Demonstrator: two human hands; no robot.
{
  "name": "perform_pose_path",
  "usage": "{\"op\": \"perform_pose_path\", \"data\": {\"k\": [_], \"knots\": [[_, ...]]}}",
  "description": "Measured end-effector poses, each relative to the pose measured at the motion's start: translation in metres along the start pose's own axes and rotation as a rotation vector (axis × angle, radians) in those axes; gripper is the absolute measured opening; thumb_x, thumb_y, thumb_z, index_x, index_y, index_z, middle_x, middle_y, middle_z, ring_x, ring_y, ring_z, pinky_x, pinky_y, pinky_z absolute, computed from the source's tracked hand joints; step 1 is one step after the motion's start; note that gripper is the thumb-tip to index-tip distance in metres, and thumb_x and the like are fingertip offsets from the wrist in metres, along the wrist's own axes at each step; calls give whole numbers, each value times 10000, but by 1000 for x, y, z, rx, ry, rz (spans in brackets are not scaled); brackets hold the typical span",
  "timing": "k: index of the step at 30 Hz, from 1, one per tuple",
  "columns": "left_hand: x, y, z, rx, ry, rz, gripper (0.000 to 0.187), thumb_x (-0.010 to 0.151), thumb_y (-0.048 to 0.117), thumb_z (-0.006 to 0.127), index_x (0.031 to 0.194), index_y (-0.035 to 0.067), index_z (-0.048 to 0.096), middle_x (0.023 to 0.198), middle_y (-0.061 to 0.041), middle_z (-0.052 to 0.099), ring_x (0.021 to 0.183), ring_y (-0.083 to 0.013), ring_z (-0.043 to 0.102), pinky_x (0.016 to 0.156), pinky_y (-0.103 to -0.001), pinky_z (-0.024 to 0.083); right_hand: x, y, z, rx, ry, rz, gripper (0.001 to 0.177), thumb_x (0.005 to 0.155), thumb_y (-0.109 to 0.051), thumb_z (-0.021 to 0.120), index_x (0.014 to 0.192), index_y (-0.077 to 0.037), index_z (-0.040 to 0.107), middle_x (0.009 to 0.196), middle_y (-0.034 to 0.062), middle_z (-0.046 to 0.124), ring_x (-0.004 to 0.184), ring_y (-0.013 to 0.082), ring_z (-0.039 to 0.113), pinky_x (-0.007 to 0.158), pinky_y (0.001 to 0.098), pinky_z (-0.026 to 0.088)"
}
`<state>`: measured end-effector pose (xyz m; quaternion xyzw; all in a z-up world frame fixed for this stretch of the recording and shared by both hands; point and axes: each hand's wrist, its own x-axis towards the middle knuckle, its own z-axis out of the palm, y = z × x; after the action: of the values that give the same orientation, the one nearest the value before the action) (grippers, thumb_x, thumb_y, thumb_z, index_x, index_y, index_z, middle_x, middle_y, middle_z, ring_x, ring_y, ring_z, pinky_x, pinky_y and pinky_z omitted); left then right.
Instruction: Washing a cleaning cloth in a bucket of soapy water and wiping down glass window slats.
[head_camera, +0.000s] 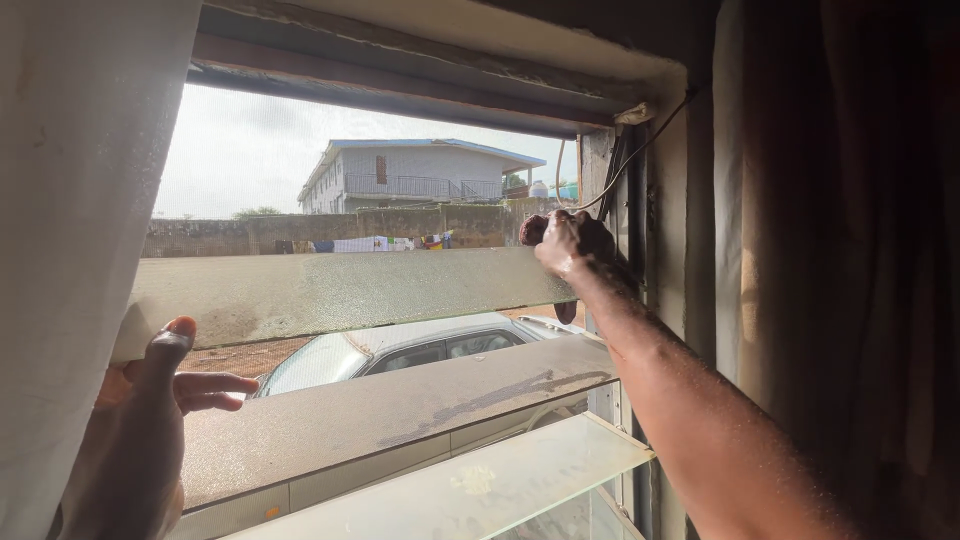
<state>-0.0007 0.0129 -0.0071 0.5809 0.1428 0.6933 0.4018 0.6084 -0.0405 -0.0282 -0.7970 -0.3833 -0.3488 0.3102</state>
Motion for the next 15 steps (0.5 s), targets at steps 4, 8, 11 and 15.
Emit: {"op": "perform_pose_path", "data": {"k": [4,8,11,15], "knots": [[0,-2,2,47,33,-106,558,1033,309,549,1399,-93,425,893,-292,653,686,-335,733,781,-429,572,-15,-215,-163,111,-127,-201,494,861,-43,556,1354,-41,537,1260,181,651,1124,272,581,1086,514,292],[-6,13,5,25,39,-94,512,1021,298,547,1311,-119,482,903,-291,650,658,-343,728,744,-441,601,-44,-281,-199,225,-256,-418,419,921,-156,559,1326,-187,661,1171,126,758,875,202,697,888,418,572],[-6,17,4,-3,17,-72,500,993,278,546,1323,-93,487,1017,-232,685,644,-319,721,682,-461,578,-34,-256,-174,356,-118,-677,465,868,-100,582,1286,-236,733,1231,110,767,835,105,665,858,372,563],[-7,17,4,15,38,-103,497,1001,271,545,1324,-100,475,971,-322,669,658,-321,730,720,-453,595,-30,-219,-204,347,-250,-449,569,821,-30,510,1294,-291,689,1255,96,711,488,150,567,468,345,563]]}}
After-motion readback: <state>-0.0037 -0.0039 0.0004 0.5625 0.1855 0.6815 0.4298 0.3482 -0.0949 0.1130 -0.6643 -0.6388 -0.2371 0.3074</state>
